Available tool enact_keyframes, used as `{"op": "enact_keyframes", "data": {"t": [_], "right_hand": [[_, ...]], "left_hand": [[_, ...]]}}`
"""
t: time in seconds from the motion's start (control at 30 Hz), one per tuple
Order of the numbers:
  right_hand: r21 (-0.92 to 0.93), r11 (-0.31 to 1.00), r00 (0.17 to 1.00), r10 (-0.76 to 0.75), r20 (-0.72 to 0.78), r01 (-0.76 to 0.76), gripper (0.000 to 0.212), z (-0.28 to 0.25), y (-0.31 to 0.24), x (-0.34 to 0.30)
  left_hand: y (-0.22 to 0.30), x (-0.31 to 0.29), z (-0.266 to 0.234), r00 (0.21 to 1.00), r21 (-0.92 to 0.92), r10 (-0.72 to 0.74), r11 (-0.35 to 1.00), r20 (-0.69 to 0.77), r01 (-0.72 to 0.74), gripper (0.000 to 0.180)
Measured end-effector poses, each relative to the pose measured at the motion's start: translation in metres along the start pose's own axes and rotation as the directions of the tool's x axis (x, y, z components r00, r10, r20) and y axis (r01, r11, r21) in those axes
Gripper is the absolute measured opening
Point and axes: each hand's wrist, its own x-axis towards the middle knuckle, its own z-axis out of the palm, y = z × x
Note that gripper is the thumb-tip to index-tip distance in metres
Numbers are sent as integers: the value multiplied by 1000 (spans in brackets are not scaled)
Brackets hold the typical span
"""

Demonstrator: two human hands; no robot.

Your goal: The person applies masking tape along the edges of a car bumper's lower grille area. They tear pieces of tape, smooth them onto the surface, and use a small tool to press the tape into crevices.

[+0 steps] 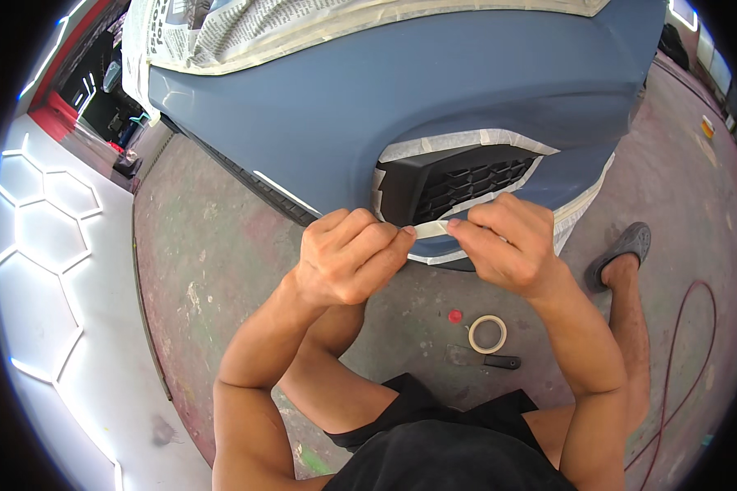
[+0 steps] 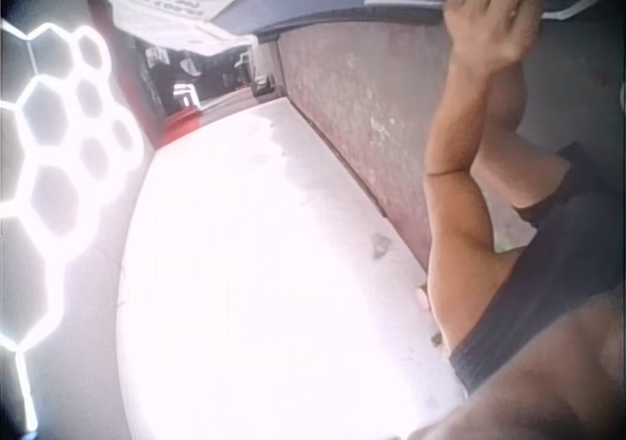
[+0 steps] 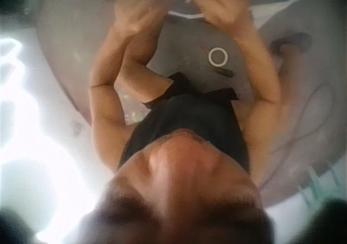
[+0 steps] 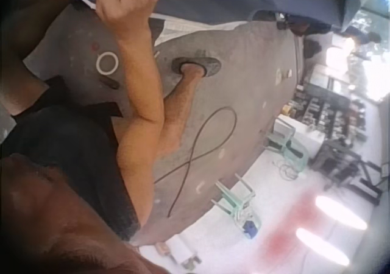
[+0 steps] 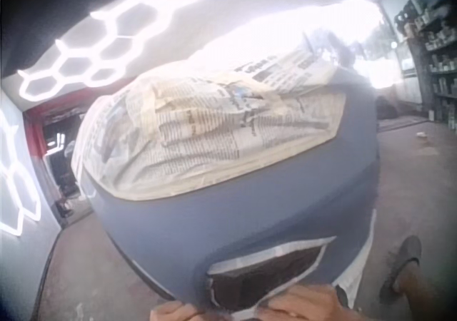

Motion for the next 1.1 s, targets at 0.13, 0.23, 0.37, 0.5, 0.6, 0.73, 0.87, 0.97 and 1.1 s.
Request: {"op": "enact_keyframes", "data": {"t": [0.13, 0.23, 0.37, 0.5, 0.6, 0.73, 0.87, 0.97, 1.1], "right_hand": [[-5, 997, 995, -72, 67, 73, 18, -3, 4, -1], [61, 998, 986, -43, 162, 34, 18, -7, 4, -2], [298, 820, 832, 337, 440, -489, 17, -11, -6, -8], [311, 422, 516, 566, 643, -852, 15, -22, -2, -7], [388, 525, 649, 540, 536, -757, 23, -26, 3, 0], [390, 683, 758, 384, 528, -618, 29, -18, -1, 8], [330, 573, 597, 373, 711, -751, 21, -14, -1, 13], [335, 520, 558, 361, 747, -785, 15, -10, -1, 12], [360, 508, 582, 391, 713, -782, 14, -9, -1, 6]], "left_hand": [[-5, -2, -2, 993, -190, -92, 976, 80, 106, 27], [-3, -4, -5, 977, -294, -146, 937, 159, 188, 23], [8, -5, -6, 860, -462, -393, 727, 325, 507, 13], [17, -3, -8, 470, -419, -604, 236, 644, 877, 7], [14, -1, -8, 375, -351, -594, 161, 712, 923, 7], [15, 4, -5, 387, -354, -561, 172, 732, 919, 6], [18, 5, -4, 394, -377, -557, 150, 731, 914, 7], [16, 2, -4, 380, -370, -549, 134, 744, 919, 12], [13, -2, 0, 521, -527, -530, 155, 670, 836, 19]]}}
